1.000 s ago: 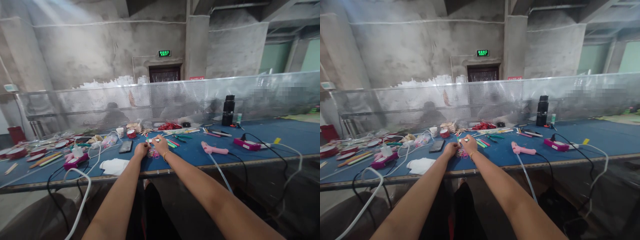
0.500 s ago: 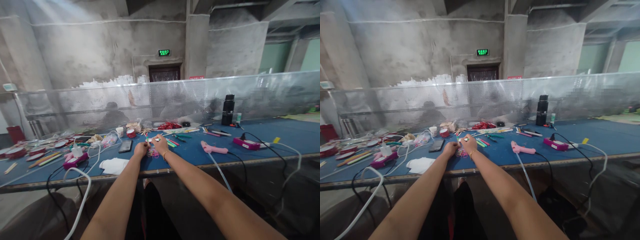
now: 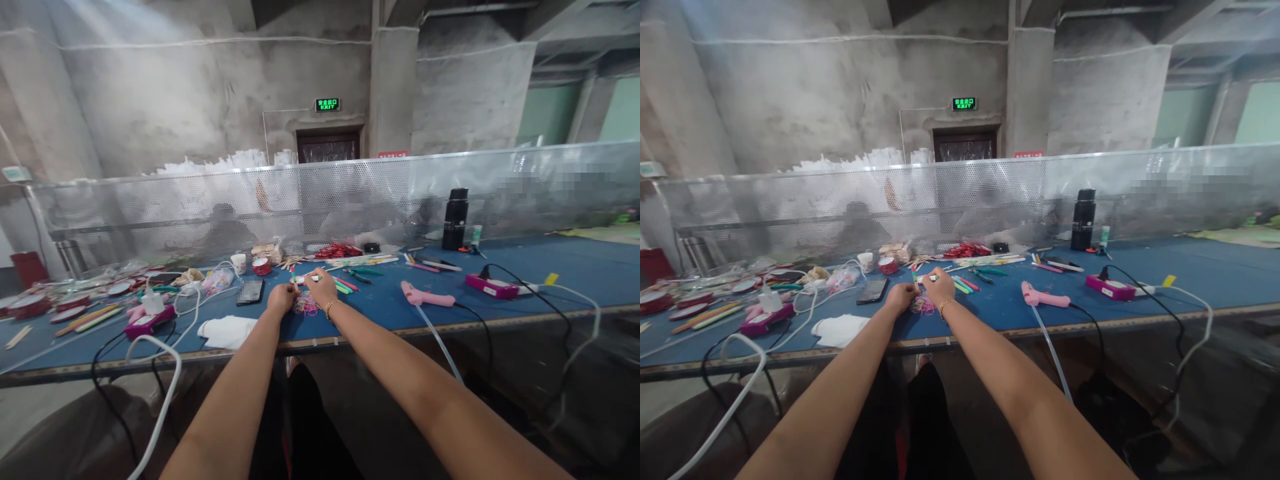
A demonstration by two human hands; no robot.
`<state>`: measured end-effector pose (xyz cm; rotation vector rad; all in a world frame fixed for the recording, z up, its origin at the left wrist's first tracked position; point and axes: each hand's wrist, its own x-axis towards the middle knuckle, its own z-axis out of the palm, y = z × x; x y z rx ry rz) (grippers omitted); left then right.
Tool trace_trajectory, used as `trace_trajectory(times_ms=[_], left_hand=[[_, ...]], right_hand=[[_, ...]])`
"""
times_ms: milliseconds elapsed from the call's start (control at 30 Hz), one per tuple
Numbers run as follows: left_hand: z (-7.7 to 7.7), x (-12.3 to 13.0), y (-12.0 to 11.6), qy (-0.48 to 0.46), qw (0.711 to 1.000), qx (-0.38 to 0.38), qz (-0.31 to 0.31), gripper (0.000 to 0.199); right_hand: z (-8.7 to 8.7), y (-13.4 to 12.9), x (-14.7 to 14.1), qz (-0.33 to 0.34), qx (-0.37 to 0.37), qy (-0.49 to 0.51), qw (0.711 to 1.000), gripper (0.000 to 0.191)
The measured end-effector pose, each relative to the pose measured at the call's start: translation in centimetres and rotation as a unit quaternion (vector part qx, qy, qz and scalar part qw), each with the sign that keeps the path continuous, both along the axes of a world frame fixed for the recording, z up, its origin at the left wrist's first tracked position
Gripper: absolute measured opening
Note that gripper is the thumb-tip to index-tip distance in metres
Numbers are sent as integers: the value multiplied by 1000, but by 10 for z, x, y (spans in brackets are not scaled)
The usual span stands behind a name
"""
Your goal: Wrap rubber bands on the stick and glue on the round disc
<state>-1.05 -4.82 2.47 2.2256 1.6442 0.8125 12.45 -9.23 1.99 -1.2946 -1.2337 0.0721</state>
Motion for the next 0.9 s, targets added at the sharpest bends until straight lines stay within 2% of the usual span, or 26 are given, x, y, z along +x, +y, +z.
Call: trace_trajectory(times_ms=[200, 400, 600, 900], left_hand=[[-1, 0, 0, -10, 1000, 6, -4, 20], [0, 0, 0, -10, 1000, -3, 4, 22], [1, 0, -2, -10, 1000, 2, 2, 20], [2, 0, -2, -11, 1000, 4, -8, 21]], right_hand=[[0, -1, -1, 28, 1, -9, 1000, 13], [0, 0, 0, -1, -6, -10, 1000, 14], [-1, 0, -1, 28, 4, -10, 1000, 13], [-1, 2, 0, 6, -1, -4, 1000, 14]])
